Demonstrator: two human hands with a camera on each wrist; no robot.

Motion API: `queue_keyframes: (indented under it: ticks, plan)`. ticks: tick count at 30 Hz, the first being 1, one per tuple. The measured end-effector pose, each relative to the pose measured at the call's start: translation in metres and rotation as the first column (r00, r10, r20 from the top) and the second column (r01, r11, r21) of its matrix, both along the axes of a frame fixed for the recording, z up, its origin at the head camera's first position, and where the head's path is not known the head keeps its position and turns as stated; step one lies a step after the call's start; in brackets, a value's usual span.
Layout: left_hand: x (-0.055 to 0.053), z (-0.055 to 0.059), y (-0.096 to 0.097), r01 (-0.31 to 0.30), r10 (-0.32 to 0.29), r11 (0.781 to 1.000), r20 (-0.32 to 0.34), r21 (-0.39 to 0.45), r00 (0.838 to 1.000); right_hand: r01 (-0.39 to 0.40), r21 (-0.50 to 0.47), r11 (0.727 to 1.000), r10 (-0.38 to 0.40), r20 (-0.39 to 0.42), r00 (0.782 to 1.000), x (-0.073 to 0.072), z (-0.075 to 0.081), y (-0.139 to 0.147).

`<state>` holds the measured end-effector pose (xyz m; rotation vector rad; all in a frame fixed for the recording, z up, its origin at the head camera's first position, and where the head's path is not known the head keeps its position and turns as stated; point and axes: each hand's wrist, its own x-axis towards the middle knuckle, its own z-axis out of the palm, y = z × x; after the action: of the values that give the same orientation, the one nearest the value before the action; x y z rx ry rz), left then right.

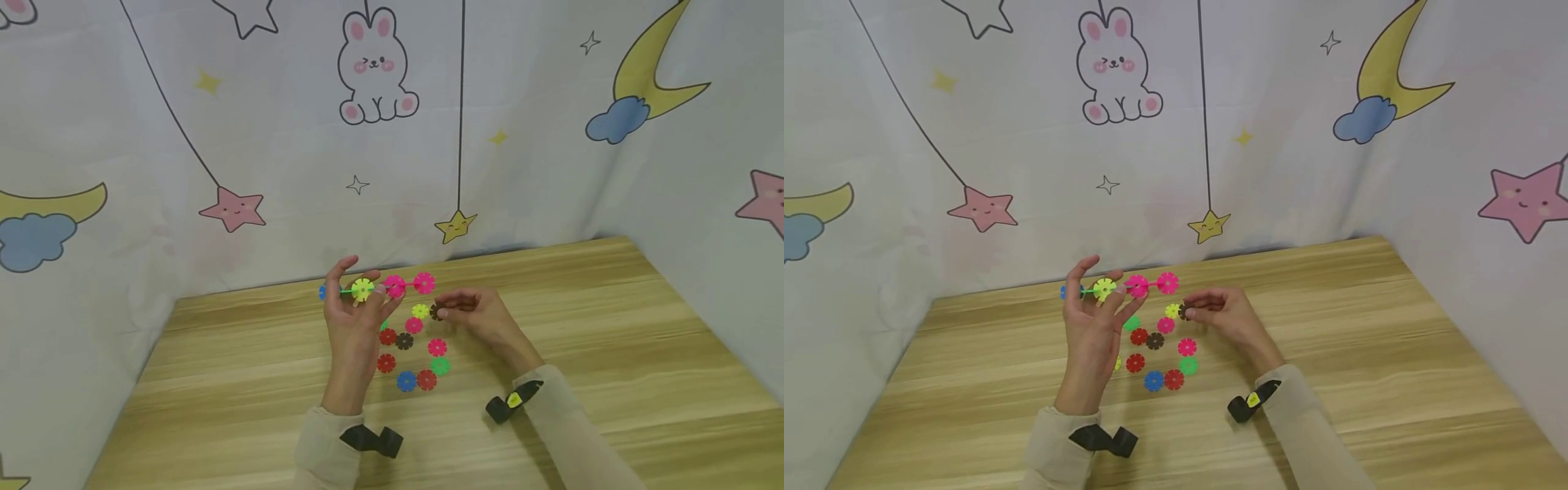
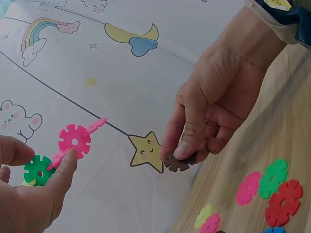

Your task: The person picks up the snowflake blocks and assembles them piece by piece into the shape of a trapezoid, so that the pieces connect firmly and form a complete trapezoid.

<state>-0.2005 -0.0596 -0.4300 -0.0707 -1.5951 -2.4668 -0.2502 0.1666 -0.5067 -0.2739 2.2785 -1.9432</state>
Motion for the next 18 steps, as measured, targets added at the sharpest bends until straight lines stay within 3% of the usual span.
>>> queue_keyframes:
  ticks: [12, 18]
  plan:
    - [0.0, -0.001, 0.0, -0.005, 0.005, 1.0, 0.005, -0.011, 1.0, 0.052, -0.117, 0.992, -0.06, -0.062, 0.996, 0.001, 0.013, 0.006]
    - [-0.001, -0.002, 0.001, -0.004, 0.004, 1.0, 0.008, -0.016, 1.0, 0.072, -0.213, 0.974, -0.093, -0.087, 0.992, 0.002, 0.022, 0.007]
